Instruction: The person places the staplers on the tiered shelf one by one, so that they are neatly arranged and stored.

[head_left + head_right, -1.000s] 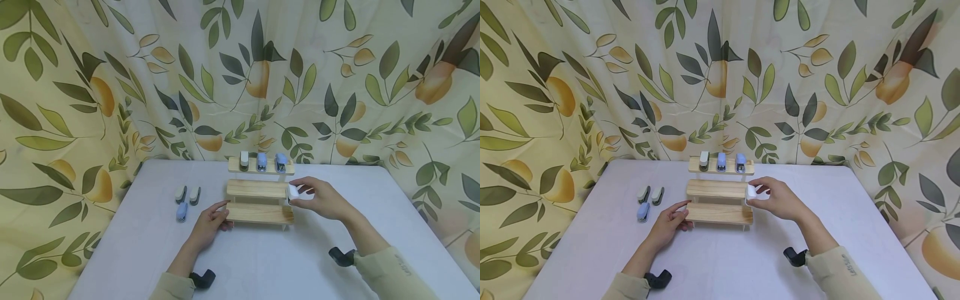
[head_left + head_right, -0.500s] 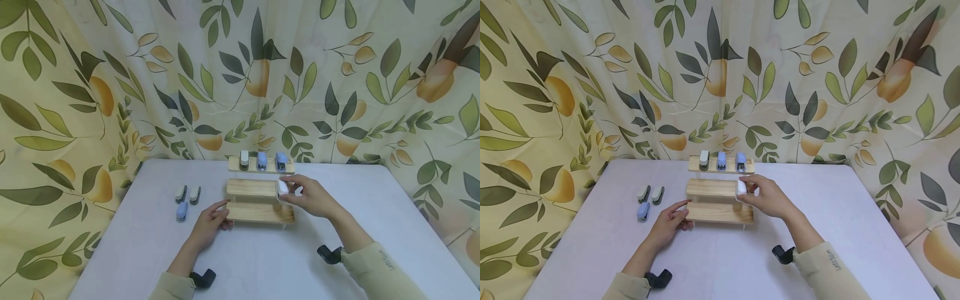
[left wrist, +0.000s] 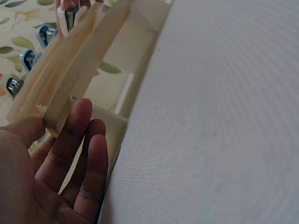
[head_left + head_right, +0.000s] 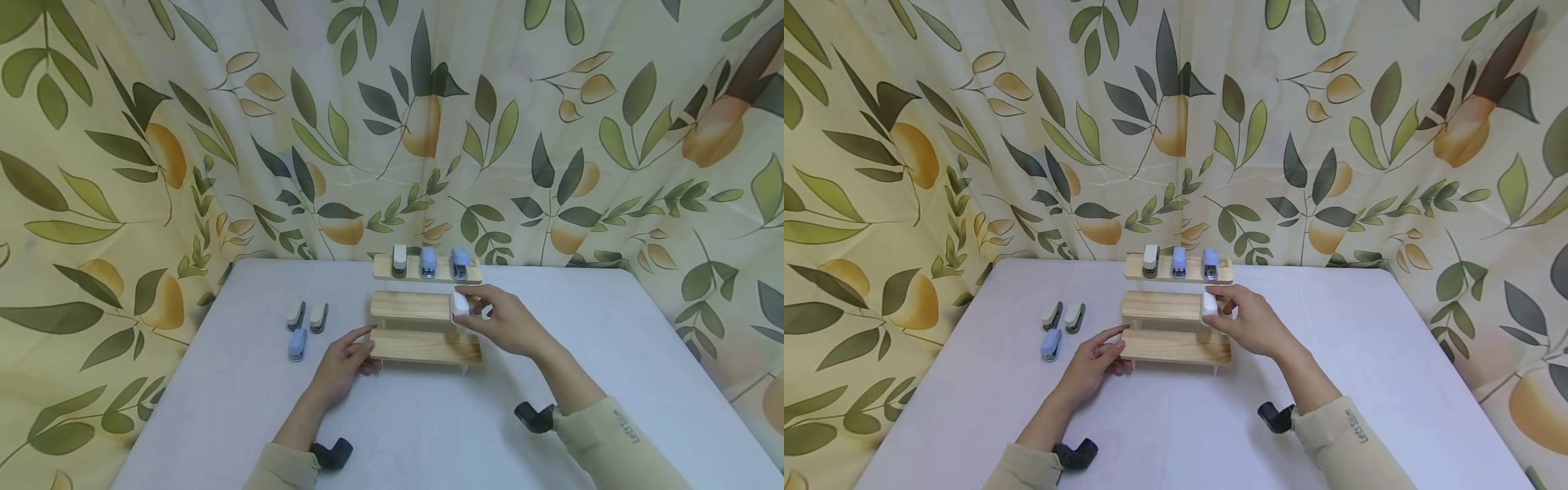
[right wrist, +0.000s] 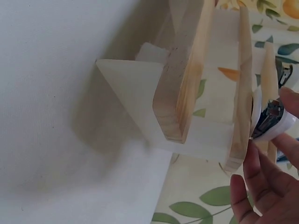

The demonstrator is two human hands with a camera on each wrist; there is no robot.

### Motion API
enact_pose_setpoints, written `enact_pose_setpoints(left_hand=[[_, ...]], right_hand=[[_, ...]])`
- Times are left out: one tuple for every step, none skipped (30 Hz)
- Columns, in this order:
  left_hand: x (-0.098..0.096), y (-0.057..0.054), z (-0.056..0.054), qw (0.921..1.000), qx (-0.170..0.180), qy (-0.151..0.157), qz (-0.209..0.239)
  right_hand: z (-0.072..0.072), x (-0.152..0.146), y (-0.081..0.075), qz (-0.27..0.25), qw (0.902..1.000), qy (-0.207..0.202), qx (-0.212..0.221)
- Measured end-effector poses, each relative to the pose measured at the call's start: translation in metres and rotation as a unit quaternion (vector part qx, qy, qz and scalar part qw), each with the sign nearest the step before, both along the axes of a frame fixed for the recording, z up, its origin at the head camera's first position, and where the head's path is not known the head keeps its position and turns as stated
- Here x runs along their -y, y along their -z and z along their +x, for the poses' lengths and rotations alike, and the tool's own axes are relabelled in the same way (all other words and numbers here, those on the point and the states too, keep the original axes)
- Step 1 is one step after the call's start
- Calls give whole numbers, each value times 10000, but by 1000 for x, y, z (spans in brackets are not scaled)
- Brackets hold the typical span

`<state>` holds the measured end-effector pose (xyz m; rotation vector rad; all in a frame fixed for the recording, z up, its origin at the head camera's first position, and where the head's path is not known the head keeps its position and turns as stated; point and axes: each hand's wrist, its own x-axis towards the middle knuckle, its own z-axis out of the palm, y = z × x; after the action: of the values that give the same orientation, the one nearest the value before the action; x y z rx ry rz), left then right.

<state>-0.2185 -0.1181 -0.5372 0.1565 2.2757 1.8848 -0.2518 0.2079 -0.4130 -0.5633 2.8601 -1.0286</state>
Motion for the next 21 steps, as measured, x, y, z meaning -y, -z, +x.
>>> enact_pose_setpoints(left_hand=[[0,0,0,10000,14,2,-2],[0,0,0,10000,23,6,0],[0,1,0,10000,25,8,6],[0,1,0,10000,23,11,9],[0,1,-1,10000,21,7,10],[0,1,-1,10000,13,7,19],[0,1,-1,10000,7,4,25],[0,1,-1,10000,-3,7,27],[0,1,-1,10000,-5,6,31],[0,1,-1,10000,-3,4,24],[0,1,-1,10000,4,-3,19],[0,1,-1,10000,9,-3,20],[0,1,0,10000,21,-4,13],[0,1,0,10000,25,-4,9],[0,0,0,10000,29,-9,4],[0,0,0,10000,30,-13,-1],[0,0,0,10000,30,-18,-7],[0,1,0,10000,26,-19,-11],[0,1,0,10000,32,-18,-10],[0,1,0,10000,30,-18,-11],[0,1,0,10000,36,-19,-4]], right_hand=[[0,0,0,-17,10000,-3,-10],[0,0,0,-29,10000,-7,-23],[0,1,0,-32,10000,-7,-38],[-1,1,0,-35,10000,-13,-53],[-1,1,0,-37,10000,-29,-75],[-1,1,0,-42,9999,-42,-93],[-1,1,0,-38,9999,-46,-107],[-2,0,1,-38,9999,-47,-125],[-2,0,1,-40,9999,-50,-139],[-2,0,1,-52,9999,-54,-147],[-3,0,2,-76,9998,-66,-160],[-3,0,2,-97,9998,-64,-161],[-4,-1,3,-120,9998,-71,-172],[-4,-1,3,-157,9997,-87,-180],[-4,-1,3,-190,9996,-105,-177],[-4,-2,4,-221,9995,-117,-174],[-5,-2,4,-239,9995,-124,-166],[-4,-3,4,-259,9995,-121,-157],[-5,-3,4,-275,9994,-120,-154],[-4,-4,4,-282,9994,-103,-142],[-4,-5,4,-289,9994,-91,-139]])
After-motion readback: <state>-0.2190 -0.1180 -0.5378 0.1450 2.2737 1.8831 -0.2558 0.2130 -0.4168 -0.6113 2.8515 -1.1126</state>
